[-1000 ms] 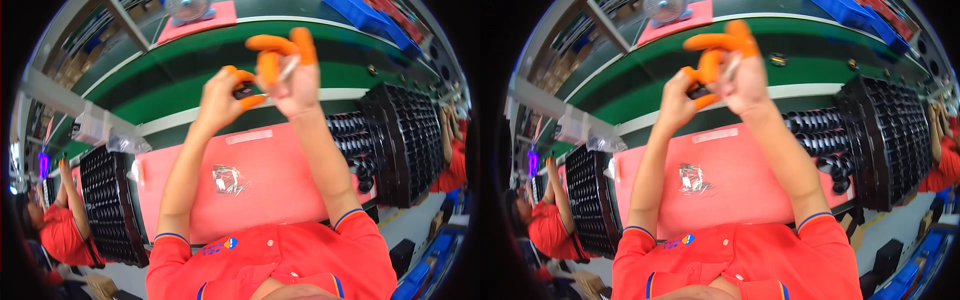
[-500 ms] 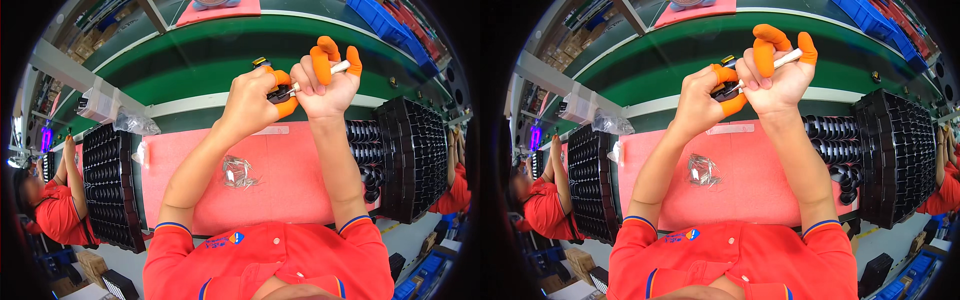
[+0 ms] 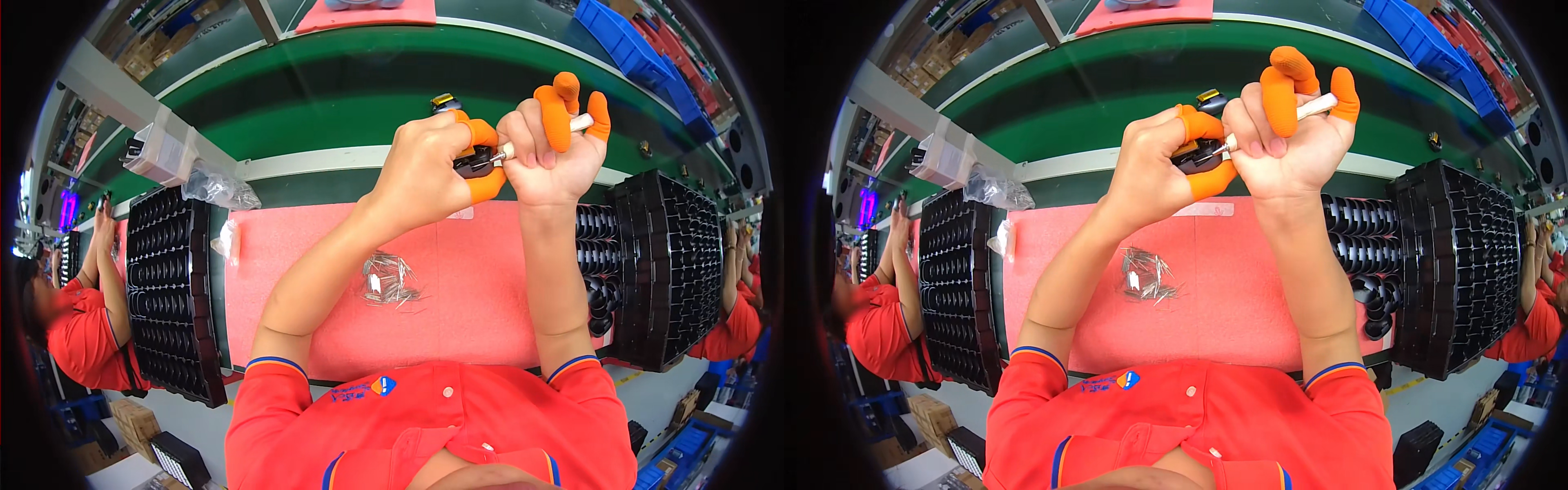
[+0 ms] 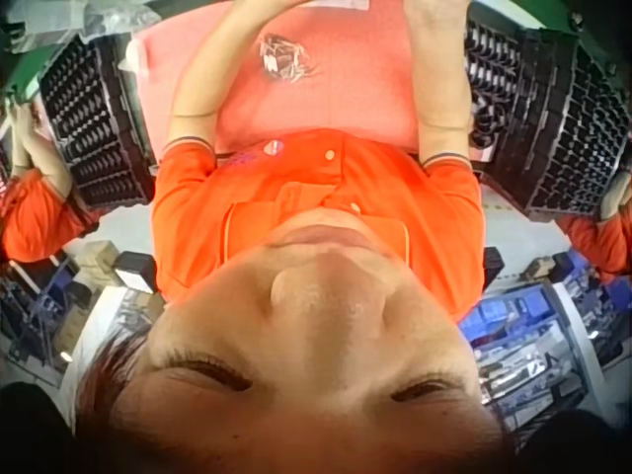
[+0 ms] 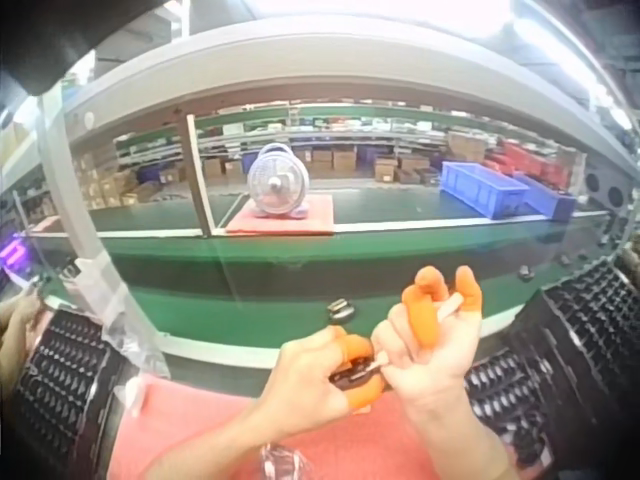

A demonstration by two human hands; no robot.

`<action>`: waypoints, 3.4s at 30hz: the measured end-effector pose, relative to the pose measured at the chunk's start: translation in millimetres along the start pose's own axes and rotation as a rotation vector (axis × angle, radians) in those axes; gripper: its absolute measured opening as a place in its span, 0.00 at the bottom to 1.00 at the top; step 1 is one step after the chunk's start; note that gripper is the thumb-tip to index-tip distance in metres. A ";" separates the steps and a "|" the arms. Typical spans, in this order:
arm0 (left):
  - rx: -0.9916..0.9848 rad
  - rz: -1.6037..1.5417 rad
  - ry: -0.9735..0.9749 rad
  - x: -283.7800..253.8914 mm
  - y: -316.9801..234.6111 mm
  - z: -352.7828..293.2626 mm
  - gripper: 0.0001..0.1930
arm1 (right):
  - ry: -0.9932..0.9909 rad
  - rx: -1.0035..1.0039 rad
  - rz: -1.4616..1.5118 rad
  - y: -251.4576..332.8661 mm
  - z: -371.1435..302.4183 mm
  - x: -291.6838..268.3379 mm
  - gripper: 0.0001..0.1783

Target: Assembling small electronic components by applying adhesive from a syringe and placing parts into a grid tray.

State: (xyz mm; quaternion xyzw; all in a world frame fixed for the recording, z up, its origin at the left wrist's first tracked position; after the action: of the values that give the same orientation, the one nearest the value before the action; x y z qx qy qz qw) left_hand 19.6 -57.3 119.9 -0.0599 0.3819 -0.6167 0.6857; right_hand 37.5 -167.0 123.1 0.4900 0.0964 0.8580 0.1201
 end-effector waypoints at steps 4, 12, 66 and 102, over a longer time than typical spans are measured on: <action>-0.007 -0.043 0.026 0.6 -2.1 -0.7 0.14 | 0.031 0.026 0.002 0.3 -0.4 4.4 0.24; -0.039 0.026 0.008 -2.5 -0.9 -2.6 0.13 | 0.129 -0.060 -0.133 -4.0 -7.1 12.4 0.35; -0.512 0.837 0.036 -84.6 301.7 -65.8 0.34 | 1.092 0.491 -1.883 -192.6 -102.5 -15.8 0.06; -0.354 0.666 -0.219 -86.3 255.8 -48.7 0.28 | 0.921 0.288 -1.950 -176.9 -76.7 -33.8 0.04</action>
State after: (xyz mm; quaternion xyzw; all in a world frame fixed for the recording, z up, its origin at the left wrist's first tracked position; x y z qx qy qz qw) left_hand 199.7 97.9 -16.9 -0.1155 0.4055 -0.2751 0.8640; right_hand 7.6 -12.3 7.0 -0.1567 0.5794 0.4756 0.6431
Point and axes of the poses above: each hand's wrist, its own z-axis towards the middle knuckle, its own x-axis out of the palm, y = z × x, the point moved 9 cm from there along z, towards the middle knuckle
